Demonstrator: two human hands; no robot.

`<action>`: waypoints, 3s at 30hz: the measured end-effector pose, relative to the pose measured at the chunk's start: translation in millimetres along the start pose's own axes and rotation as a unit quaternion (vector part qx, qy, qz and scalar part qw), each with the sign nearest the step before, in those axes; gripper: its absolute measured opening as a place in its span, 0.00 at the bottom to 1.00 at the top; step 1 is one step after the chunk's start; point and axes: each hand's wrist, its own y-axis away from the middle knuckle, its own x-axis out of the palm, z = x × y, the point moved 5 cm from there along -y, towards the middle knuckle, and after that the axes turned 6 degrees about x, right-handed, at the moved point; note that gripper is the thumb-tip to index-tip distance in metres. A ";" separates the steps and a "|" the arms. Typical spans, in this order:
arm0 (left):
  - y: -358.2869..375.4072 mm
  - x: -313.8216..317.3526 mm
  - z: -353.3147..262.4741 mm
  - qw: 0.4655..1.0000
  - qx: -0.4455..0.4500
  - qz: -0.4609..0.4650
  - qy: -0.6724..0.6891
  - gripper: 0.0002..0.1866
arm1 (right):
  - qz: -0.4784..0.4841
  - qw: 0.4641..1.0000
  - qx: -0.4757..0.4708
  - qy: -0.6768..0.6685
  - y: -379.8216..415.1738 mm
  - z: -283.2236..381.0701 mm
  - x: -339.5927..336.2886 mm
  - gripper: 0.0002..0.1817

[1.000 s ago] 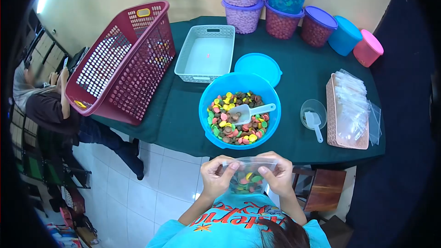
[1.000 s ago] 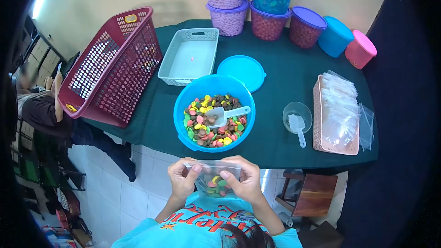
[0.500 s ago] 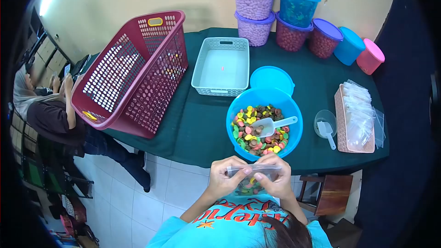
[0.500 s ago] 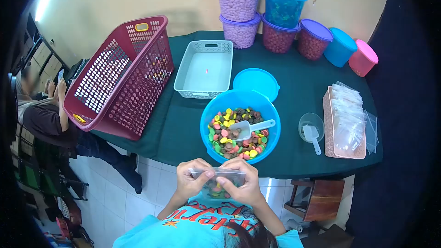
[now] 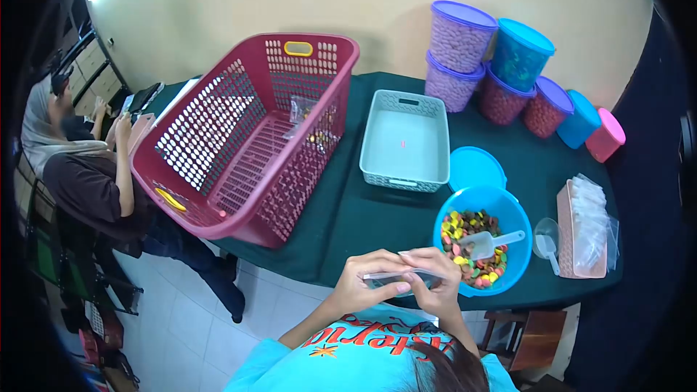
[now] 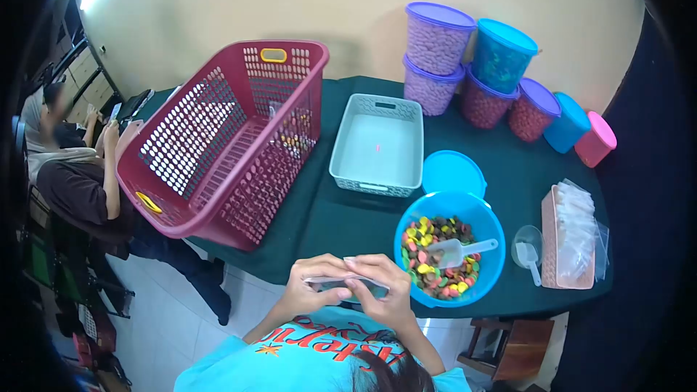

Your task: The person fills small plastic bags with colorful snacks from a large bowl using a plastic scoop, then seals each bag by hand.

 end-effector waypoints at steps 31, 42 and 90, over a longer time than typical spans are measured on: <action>5.6 -125.2 14.2 0.985 -0.061 -0.013 -0.164 0.03 | 0.101 0.990 0.094 0.040 -28.6 -55.0 38.2 0.05; 4.6 -93.9 4.8 0.989 -0.072 -0.015 -0.129 0.04 | -0.082 0.995 0.045 0.032 -1.4 -33.0 11.8 0.17; 63.9 -97.7 47.0 0.927 -0.138 -0.251 0.241 0.11 | 0.376 0.830 0.249 -0.327 -83.9 -31.5 138.9 0.22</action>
